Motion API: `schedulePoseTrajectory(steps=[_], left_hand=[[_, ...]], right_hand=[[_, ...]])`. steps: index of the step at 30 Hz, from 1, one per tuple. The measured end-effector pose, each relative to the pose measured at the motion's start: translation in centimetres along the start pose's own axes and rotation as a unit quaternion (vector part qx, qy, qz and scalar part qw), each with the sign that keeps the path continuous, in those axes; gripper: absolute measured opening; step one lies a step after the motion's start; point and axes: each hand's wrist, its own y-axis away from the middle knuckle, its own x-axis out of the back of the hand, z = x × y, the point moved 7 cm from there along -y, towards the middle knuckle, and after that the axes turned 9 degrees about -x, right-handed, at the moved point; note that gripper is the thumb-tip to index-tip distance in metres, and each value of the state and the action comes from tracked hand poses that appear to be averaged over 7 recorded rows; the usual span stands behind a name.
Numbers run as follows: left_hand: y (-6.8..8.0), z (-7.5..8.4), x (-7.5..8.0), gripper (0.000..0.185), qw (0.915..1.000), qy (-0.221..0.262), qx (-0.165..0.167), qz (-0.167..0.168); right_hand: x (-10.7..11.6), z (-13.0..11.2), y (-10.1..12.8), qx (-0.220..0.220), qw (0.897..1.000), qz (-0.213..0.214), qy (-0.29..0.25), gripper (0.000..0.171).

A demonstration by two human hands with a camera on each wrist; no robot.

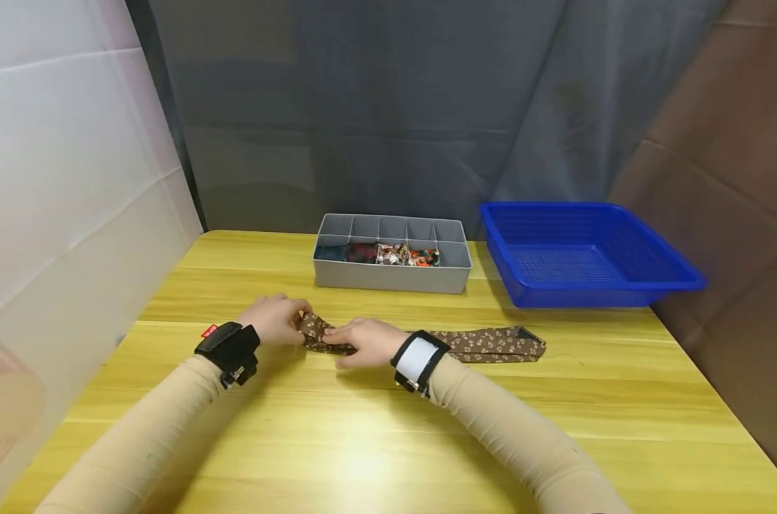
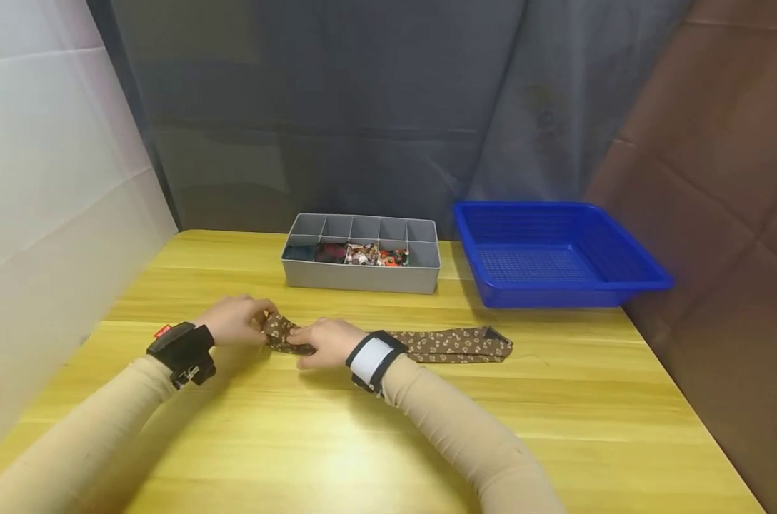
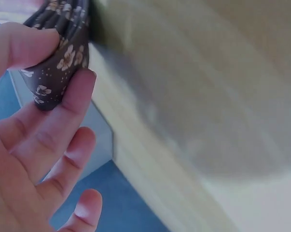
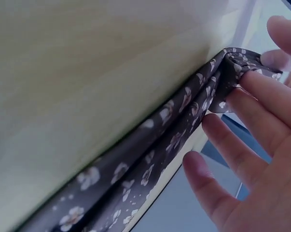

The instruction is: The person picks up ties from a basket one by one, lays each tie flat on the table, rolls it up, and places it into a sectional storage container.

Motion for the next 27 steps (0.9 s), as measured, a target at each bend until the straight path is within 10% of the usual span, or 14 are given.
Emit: schedulePoseTrajectory(steps=[17,27], left_hand=[[-1.2,5.0,0.1,0.06,0.9918,0.088,-0.089,-0.024],[-1.4,7.1,-1.1,0.042,0.9919,0.019,-0.125,-0.001]], right_hand=[[0.0,3.8,1.5,-0.03,0.999,-0.034,-0.03,0.044],[1.5,3.6,3.1,-0.018,0.998,0.051,-0.038,0.043]])
